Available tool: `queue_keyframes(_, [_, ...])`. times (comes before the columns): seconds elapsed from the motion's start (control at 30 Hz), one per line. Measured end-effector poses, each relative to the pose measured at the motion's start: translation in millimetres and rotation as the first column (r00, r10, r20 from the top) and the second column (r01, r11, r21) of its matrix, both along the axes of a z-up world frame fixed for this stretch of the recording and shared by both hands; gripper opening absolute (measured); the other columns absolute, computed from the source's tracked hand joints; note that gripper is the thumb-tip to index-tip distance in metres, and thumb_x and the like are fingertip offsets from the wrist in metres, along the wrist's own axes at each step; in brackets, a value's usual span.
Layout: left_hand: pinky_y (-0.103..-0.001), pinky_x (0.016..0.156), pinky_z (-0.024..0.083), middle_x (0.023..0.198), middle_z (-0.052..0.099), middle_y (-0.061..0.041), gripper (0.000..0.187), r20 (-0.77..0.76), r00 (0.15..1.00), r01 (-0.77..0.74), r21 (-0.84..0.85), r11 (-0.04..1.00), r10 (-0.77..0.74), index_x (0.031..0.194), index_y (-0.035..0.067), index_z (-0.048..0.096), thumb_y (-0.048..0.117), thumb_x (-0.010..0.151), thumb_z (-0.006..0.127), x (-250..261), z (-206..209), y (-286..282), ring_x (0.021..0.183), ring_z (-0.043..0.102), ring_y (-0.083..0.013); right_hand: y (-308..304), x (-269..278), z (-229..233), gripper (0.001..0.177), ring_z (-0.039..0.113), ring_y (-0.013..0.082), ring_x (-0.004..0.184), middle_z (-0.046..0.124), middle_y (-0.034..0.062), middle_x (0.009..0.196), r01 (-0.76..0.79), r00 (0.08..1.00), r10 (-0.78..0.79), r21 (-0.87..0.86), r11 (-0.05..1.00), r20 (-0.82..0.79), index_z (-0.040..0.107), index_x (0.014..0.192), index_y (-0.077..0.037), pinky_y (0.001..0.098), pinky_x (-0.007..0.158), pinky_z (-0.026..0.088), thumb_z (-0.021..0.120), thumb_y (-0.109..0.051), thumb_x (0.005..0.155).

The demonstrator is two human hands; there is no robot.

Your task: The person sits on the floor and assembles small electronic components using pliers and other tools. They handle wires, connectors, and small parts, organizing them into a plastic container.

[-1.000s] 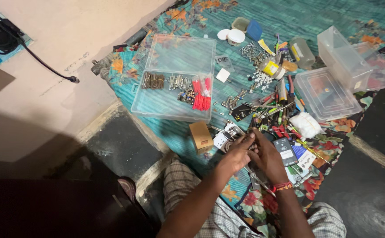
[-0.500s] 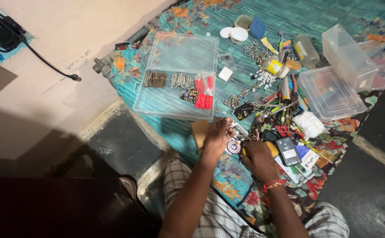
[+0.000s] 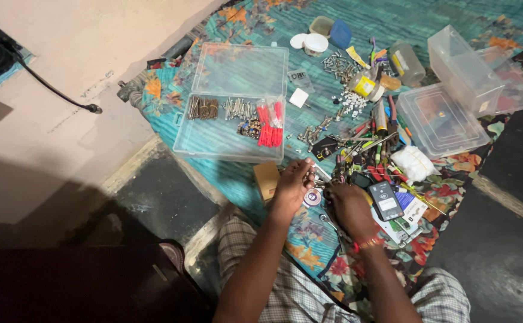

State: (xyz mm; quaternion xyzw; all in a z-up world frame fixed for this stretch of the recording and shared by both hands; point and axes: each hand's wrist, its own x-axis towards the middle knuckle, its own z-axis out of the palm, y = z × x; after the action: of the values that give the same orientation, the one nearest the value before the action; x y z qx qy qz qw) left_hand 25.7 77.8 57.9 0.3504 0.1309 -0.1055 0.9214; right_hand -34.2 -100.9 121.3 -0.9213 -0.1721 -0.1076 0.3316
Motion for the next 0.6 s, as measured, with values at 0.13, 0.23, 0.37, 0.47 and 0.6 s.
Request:
queue_keyframes(0.13, [-0.025, 0.059, 0.046, 0.081, 0.060, 0.000, 0.021, 0.015, 1.000, -0.011, -0.045, 0.999, 0.012, 0.099, 0.006, 0.065, 0.024, 0.095, 0.075, 2.0, -10.2, 0.0, 0.068, 0.055, -0.0097, 20.6, 32.3, -16.4, 0.023, 0.065, 0.0391, 0.096, 0.072, 0.0160, 0.103, -0.230, 0.969, 0.231, -0.029, 0.973, 0.084, 0.071, 0.105, -0.004, 0.0484, 0.085, 0.050, 0.061, -0.006, 0.084])
queue_keyframes(0.23, [-0.026, 0.061, 0.047, 0.082, 0.060, -0.001, 0.021, 0.014, 1.000, -0.014, -0.066, 0.998, 0.014, 0.100, 0.007, 0.064, 0.024, 0.095, 0.076, 6.3, -13.8, 1.9, 0.071, 0.058, -0.0106, 24.1, 41.0, -30.8, 0.018, 0.064, 0.0396, 0.094, 0.069, 0.0176, 0.097, -0.178, 0.982, 0.186, -0.171, 0.969, 0.032, 0.068, 0.100, -0.005, 0.0471, 0.085, 0.051, 0.062, -0.007, 0.084])
queue_keyframes(0.37, [-0.026, 0.060, 0.047, 0.084, 0.062, -0.002, 0.022, 0.018, 1.000, -0.009, -0.062, 0.998, 0.010, 0.101, 0.007, 0.065, 0.026, 0.096, 0.075, 3.6, -9.2, 1.9, 0.072, 0.060, -0.0125, 6.4, 39.8, -38.6, 0.012, 0.064, 0.0342, 0.085, 0.066, 0.0148, 0.089, -0.158, 0.983, 0.156, -0.013, 0.987, -0.096, 0.066, 0.094, -0.004, 0.0437, 0.078, 0.051, 0.069, -0.012, 0.085])
queue_keyframes(0.47, [-0.027, 0.056, 0.046, 0.082, 0.063, -0.004, 0.026, -0.040, 0.999, -0.009, -0.066, 0.998, 0.006, 0.101, 0.007, 0.066, 0.031, 0.097, 0.072, 5.3, 1.0, 1.6, 0.069, 0.060, -0.0148, -17.1, 29.8, -39.8, 0.017, 0.064, 0.0192, 0.077, 0.066, 0.0061, 0.090, 0.154, 0.952, -0.033, 0.382, 0.911, -0.306, 0.065, 0.101, -0.003, 0.0339, 0.068, 0.053, 0.070, -0.012, 0.088])
queue_keyframes(0.6, [-0.028, 0.052, 0.044, 0.081, 0.064, -0.008, 0.037, -0.083, 0.997, -0.008, -0.100, 0.995, 0.000, 0.101, 0.004, 0.065, 0.042, 0.101, 0.066, -1.0, 5.8, 1.3, 0.068, 0.061, -0.0190, -59.3, 18.6, -37.4, 0.017, 0.063, 0.0074, 0.082, 0.069, -0.0013, 0.095, 0.357, 0.916, -0.046, 0.760, 0.543, -0.398, 0.064, 0.113, -0.007, 0.0246, 0.067, 0.048, 0.063, -0.010, 0.097])
